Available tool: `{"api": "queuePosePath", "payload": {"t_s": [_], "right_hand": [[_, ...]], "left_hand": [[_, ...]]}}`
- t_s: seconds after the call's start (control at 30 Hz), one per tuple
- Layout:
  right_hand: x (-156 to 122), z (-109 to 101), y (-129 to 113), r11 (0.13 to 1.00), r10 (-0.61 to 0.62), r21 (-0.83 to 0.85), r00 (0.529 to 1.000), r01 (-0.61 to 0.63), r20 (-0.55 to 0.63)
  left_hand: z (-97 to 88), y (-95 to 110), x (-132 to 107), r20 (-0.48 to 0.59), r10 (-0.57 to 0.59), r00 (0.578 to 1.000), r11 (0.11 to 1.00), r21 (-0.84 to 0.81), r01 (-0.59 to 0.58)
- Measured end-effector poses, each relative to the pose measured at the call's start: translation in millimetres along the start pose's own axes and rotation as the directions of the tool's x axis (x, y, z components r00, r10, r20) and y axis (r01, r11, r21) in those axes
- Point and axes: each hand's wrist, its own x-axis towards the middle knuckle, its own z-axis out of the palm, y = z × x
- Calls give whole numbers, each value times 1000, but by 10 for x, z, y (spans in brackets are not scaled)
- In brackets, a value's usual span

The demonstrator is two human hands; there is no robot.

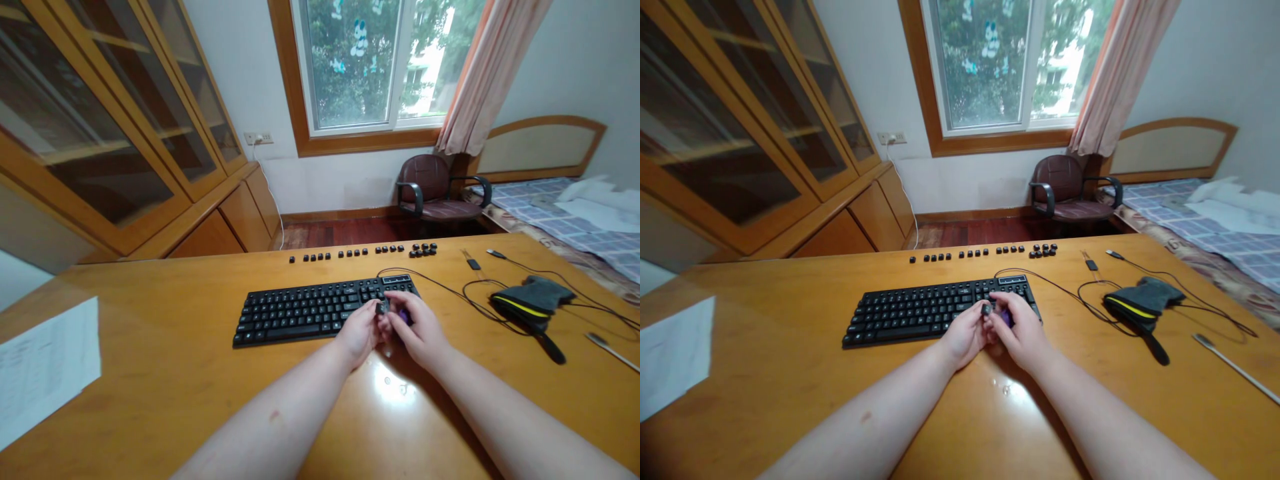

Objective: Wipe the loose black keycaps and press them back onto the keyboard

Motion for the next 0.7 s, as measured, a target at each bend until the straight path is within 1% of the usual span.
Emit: {"api": "queuePosePath", "payload": {"t_s": [0.07,0.1,0.13,0.27,0.33,0.43,0.57,0.63,0.7], "right_hand": [[-2,-23,26,997,-26,63,992,34,-120],[4,-32,43,997,-25,66,986,36,-162],[13,-38,61,998,-24,47,984,32,-177],[61,-43,126,989,-65,-137,993,51,-98],[74,-52,137,976,-64,-215,994,43,-88],[83,-80,132,968,7,-250,995,-31,-98],[112,-105,124,964,120,-233,991,-130,-56],[136,-109,126,935,220,-271,974,-227,-56],[156,-112,133,885,322,-327,943,-332,-88]], "left_hand": [[9,32,-10,46,2,999,1000,-3,-2],[14,46,-14,58,3,998,1000,0,-3],[18,57,-17,62,0,998,1000,5,-1],[33,80,-23,46,-12,999,999,30,10],[38,82,-25,32,-16,999,999,40,15],[39,79,-24,38,-14,999,999,44,12],[23,65,-15,53,-10,999,999,42,8],[15,58,-11,59,-3,998,999,39,1],[12,55,-11,60,2,998,999,37,-4]]}}
